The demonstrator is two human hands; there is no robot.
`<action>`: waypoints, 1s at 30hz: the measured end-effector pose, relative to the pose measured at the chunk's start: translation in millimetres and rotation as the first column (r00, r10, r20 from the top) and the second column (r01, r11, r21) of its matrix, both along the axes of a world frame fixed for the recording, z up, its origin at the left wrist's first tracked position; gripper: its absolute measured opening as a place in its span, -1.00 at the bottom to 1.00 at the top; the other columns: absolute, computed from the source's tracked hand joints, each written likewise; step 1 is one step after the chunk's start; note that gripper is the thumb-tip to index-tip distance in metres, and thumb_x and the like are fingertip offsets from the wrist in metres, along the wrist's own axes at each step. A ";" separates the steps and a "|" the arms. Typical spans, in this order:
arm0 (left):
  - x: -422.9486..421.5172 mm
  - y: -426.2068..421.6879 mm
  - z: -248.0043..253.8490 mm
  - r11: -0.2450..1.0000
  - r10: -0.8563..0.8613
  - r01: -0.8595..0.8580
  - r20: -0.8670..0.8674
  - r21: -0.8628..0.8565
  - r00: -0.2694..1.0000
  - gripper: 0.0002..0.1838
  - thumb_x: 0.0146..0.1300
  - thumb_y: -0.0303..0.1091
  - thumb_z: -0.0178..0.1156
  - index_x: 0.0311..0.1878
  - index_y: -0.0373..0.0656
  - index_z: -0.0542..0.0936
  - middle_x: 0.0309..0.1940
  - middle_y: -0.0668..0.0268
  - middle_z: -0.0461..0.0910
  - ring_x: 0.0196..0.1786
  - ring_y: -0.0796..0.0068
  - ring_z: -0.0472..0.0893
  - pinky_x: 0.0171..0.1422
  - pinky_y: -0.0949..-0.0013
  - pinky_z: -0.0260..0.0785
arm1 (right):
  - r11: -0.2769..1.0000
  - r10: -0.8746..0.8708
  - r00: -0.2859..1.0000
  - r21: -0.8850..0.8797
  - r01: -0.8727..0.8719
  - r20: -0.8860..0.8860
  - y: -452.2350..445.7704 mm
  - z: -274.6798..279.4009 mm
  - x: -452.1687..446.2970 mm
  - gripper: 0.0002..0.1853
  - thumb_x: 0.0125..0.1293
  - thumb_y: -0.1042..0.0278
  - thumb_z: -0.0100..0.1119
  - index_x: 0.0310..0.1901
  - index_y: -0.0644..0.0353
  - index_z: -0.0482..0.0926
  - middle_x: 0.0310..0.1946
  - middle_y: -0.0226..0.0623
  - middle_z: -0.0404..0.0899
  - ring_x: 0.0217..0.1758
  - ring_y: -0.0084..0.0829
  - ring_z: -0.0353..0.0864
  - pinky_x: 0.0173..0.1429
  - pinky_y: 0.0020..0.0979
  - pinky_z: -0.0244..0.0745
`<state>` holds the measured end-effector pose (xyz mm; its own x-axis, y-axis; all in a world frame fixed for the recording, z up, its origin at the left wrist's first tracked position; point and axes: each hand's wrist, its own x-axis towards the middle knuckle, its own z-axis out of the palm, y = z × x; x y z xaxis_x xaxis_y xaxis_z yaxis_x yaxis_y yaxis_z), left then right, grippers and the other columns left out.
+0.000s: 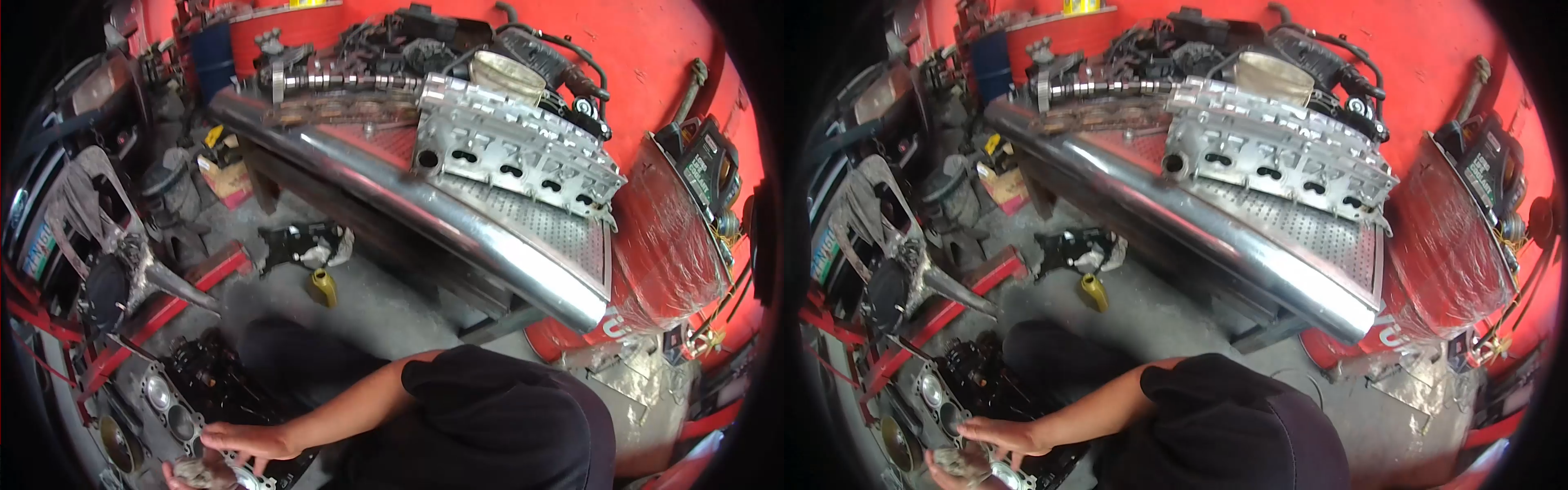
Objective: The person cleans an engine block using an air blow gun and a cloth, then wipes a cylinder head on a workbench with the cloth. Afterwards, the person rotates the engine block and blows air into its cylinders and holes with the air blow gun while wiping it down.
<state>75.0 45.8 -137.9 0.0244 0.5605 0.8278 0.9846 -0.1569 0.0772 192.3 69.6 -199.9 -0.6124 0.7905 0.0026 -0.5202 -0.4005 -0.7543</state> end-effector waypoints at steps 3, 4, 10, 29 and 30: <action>13.1 19.2 -88.3 0.923 -0.235 0.381 0.860 0.051 0.453 -0.53 0.55 -0.19 -0.02 0.35 -0.32 0.41 0.13 0.01 0.56 0.10 0.13 0.61 0.20 0.14 0.49 | 0.976 -0.085 0.985 -0.185 0.112 0.149 5.7 -11.3 -16.0 -0.44 0.51 -0.34 -0.11 0.13 0.00 0.51 -0.01 -0.46 0.55 0.07 -0.57 0.48 0.15 -0.42 0.42; 24.1 17.2 -86.0 0.898 -0.176 0.438 0.871 -0.048 0.458 -0.44 0.47 -0.07 0.08 0.31 -0.35 0.43 0.13 -0.02 0.57 0.10 0.11 0.62 0.20 0.14 0.49 | 0.969 -0.088 0.986 -0.217 0.117 0.139 13.7 -30.7 -21.6 -0.44 0.51 -0.34 -0.11 0.13 0.00 0.51 -0.01 -0.46 0.55 0.07 -0.57 0.48 0.15 -0.42 0.42; 11.1 58.4 -37.9 0.648 -0.259 0.622 0.640 -0.440 0.723 -0.48 0.59 -0.13 -0.08 0.39 -0.35 0.36 0.14 0.02 0.55 0.16 0.08 0.54 0.39 0.14 0.32 | 0.834 -0.363 0.929 -0.419 0.358 0.071 55.8 -40.8 -33.8 -0.47 0.47 -0.33 -0.01 0.01 0.01 0.55 -0.17 -0.60 0.52 -0.08 -0.68 0.45 0.04 -0.52 0.37; -50.8 68.6 254.4 0.149 -0.167 0.655 0.634 -0.741 0.755 -0.39 0.44 -0.03 0.10 0.41 -0.19 0.34 0.38 0.09 0.37 0.41 0.15 0.41 0.49 0.04 0.25 | 0.648 -0.713 0.511 0.729 0.220 0.480 -92.1 362.0 18.1 -0.07 0.44 -0.20 0.06 0.61 0.15 -0.12 0.63 0.08 -0.34 0.67 0.17 -0.31 0.61 0.12 -0.15; -37.9 60.6 252.1 0.343 -0.640 0.464 0.158 -0.817 0.752 -0.38 0.43 -0.04 0.10 0.43 -0.17 0.33 0.40 0.10 0.35 0.42 0.14 0.40 0.50 0.01 0.24 | 0.708 -0.678 0.347 0.702 0.075 0.648 -96.9 360.1 38.6 -0.11 0.44 -0.23 0.01 0.61 0.05 -0.09 0.65 -0.06 -0.34 0.68 0.15 -0.29 0.56 0.24 -0.11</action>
